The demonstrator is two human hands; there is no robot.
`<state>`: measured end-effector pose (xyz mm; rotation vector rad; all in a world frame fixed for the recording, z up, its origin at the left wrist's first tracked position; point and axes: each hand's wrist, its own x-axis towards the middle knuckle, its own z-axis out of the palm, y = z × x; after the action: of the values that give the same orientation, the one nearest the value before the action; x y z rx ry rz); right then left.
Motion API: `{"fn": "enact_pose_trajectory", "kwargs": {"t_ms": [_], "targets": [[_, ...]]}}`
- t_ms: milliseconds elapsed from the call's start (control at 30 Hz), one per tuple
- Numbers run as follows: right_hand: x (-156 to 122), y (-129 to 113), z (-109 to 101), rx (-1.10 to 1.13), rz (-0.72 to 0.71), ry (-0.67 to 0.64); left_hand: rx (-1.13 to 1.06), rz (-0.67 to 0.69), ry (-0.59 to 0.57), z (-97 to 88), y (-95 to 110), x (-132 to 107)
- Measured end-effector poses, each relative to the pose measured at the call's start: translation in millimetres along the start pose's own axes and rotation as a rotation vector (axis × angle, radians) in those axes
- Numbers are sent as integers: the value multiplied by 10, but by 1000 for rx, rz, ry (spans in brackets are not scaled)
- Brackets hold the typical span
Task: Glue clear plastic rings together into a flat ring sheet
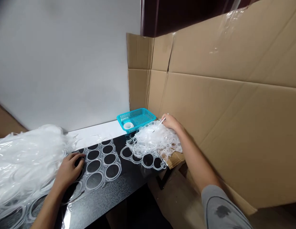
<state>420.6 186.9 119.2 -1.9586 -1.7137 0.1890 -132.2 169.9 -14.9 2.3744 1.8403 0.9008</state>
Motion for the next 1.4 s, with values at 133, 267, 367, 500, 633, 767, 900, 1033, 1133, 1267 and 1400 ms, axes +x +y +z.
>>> {"fn": "enact_pose_trajectory", "kwargs": {"t_ms": [133, 267, 367, 500, 633, 767, 900, 1033, 1133, 1267, 1400], "targets": [[-239, 221, -72, -46, 4, 94, 33, 42, 9, 44, -40, 16], [-691, -47, 312, -88, -171, 306, 37, 55, 21, 54, -36, -3], [-1049, -457, 813, 33, -411, 63, 14, 54, 16, 37, -11, -34], [-1238, -830, 1352, 62, -581, -288, -32, 41, 10, 6, 24, -71], [-1010, -654, 1528, 22, -414, -261, -73, 26, 3, -16, 32, -84], [-600, -233, 1534, 13, -339, -198, -94, 12, -1, -34, 26, -85], [-148, 93, 1458, 50, -172, -129, -104, 4, -8, -51, 29, -98], [104, 294, 1345, 73, -132, -101, -118, -18, -7, -56, 45, -102], [70, 336, 1295, 94, -155, -121, -116, -26, -18, -58, 59, -86], [-118, 248, 1209, 121, -219, -175, -111, -33, -16, -69, 85, -68], [-386, 29, 1015, 190, -274, -224, -107, -37, -21, -71, 104, -64]]}}
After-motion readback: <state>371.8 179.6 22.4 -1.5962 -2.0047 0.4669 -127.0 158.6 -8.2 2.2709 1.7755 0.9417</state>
